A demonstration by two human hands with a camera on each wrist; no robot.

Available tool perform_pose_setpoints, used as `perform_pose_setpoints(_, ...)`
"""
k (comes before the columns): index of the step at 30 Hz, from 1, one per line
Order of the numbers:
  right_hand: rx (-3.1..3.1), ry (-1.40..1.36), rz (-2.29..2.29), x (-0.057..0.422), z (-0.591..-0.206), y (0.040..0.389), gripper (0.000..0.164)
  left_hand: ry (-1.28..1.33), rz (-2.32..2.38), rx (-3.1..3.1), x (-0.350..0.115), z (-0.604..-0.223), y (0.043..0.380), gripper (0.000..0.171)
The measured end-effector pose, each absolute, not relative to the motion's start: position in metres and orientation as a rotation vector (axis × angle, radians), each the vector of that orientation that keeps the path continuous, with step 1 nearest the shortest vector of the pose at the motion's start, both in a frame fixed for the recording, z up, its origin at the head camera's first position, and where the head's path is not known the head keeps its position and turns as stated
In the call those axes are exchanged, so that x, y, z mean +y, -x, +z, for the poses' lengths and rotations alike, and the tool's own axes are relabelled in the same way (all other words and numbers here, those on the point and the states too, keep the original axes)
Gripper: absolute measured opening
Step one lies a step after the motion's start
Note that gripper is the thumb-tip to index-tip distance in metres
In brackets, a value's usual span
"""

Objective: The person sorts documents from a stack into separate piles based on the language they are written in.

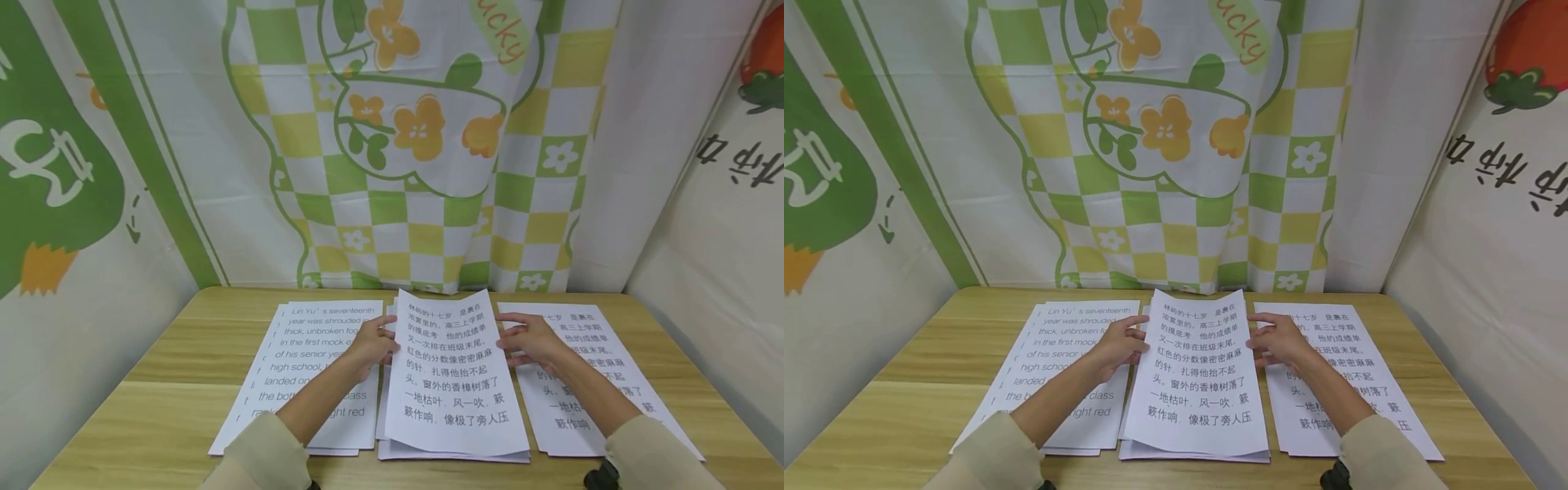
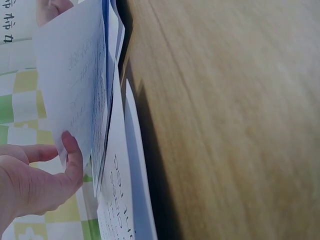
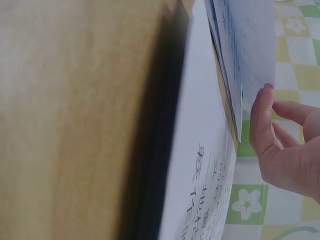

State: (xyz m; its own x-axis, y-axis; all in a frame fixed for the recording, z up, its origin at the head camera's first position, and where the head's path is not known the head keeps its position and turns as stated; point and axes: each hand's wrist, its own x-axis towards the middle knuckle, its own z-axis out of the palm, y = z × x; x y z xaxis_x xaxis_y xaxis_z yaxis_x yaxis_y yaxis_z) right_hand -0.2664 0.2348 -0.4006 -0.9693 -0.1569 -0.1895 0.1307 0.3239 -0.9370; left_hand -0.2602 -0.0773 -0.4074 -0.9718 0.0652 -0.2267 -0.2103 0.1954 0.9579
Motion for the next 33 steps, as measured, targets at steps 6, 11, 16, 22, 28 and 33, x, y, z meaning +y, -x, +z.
perform_pose_setpoints(6, 2.351, 0.041, -1.696, 0.239, -0.400, 0.267, 0.068, 0.100, 1.902, 2.230, -0.074, -0.404, 0.258, 0.069)
perform_pose_setpoints(11, 2.355, 0.093, -1.699, 0.249, -0.397, 0.269, 0.067, 0.047, 1.922, 2.237, -0.068, -0.398, 0.255, 0.071)
perform_pose_setpoints(16, 2.365, 0.096, -1.700, 0.265, -0.395, 0.268, 0.065, -0.003, 1.971, 2.182, -0.056, -0.397, 0.255, 0.073)
perform_pose_setpoints(22, 2.340, 0.114, -1.709, 0.283, -0.395, 0.266, 0.067, -0.040, 1.973, 2.149, -0.041, -0.396, 0.255, 0.074)
perform_pose_setpoints(28, 2.336, 0.131, -1.716, 0.297, -0.396, 0.264, 0.068, -0.060, 1.975, 2.131, -0.029, -0.398, 0.254, 0.074)
perform_pose_setpoints(33, 2.315, 0.167, -1.740, 0.306, -0.397, 0.263, 0.069, -0.074, 2.007, 2.085, -0.020, -0.398, 0.255, 0.075)
